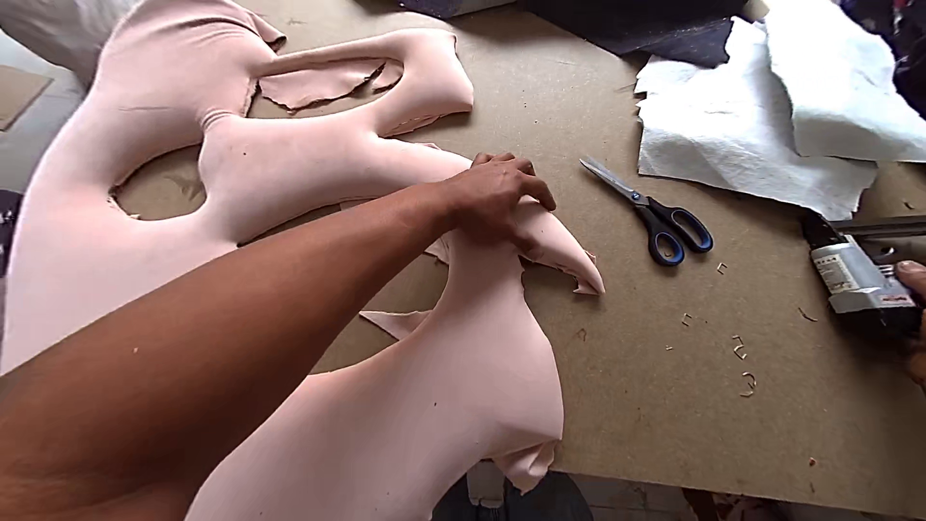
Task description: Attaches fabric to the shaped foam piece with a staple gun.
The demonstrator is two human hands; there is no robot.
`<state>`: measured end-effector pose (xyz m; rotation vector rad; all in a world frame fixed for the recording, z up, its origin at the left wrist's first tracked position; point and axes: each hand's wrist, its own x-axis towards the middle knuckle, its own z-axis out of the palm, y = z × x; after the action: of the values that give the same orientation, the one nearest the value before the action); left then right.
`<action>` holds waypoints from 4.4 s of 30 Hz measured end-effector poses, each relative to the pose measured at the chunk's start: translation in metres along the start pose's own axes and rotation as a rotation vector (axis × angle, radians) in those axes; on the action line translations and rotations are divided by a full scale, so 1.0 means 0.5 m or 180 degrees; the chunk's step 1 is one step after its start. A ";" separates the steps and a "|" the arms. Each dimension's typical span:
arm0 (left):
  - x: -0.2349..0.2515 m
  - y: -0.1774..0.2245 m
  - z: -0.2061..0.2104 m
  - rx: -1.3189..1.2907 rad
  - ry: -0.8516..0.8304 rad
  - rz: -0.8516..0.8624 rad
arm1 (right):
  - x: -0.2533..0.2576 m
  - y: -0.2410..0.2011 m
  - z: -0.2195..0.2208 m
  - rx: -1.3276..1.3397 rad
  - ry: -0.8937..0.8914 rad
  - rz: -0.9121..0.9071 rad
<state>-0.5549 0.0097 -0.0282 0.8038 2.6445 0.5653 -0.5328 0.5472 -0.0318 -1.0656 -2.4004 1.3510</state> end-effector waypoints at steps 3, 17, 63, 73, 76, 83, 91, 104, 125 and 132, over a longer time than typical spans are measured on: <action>0.003 -0.008 -0.022 -0.0337 -0.0216 0.0056 | -0.018 0.025 -0.008 0.0648 -0.0023 -0.0259; 0.003 0.010 -0.006 0.0304 -0.0317 0.0156 | -0.652 -0.100 0.004 0.2494 -0.0182 -0.1814; -0.001 -0.010 0.035 0.0269 0.0315 0.0478 | -0.800 -0.207 0.417 0.1259 0.1004 -0.0994; 0.001 -0.008 0.033 0.0300 0.0255 0.0457 | -0.791 -0.186 0.420 0.1410 0.0985 -0.1259; -0.001 -0.009 0.030 0.0261 0.0230 0.0466 | -0.790 -0.193 0.403 0.1364 0.0953 -0.1155; 0.000 -0.011 0.032 0.0268 0.0266 0.0506 | -0.793 -0.191 0.384 0.1388 0.1050 -0.0881; -0.002 -0.010 0.035 0.0278 0.0311 0.0509 | -0.788 -0.194 0.407 0.1316 0.1197 -0.0992; 0.000 -0.008 0.032 0.0251 0.0209 0.0464 | -0.792 -0.205 0.363 0.1579 0.0877 -0.0764; 0.037 -0.006 -0.030 0.0070 -0.0831 0.0298 | -0.783 -0.209 0.367 0.1673 0.0697 -0.0760; 0.021 -0.018 0.017 0.0278 -0.0005 0.0624 | -0.804 -0.196 0.344 0.1719 0.0899 -0.0736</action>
<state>-0.5639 0.0115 -0.0414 1.0976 2.6212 0.4997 -0.3724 0.1319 0.0198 -0.7431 -1.7463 1.5181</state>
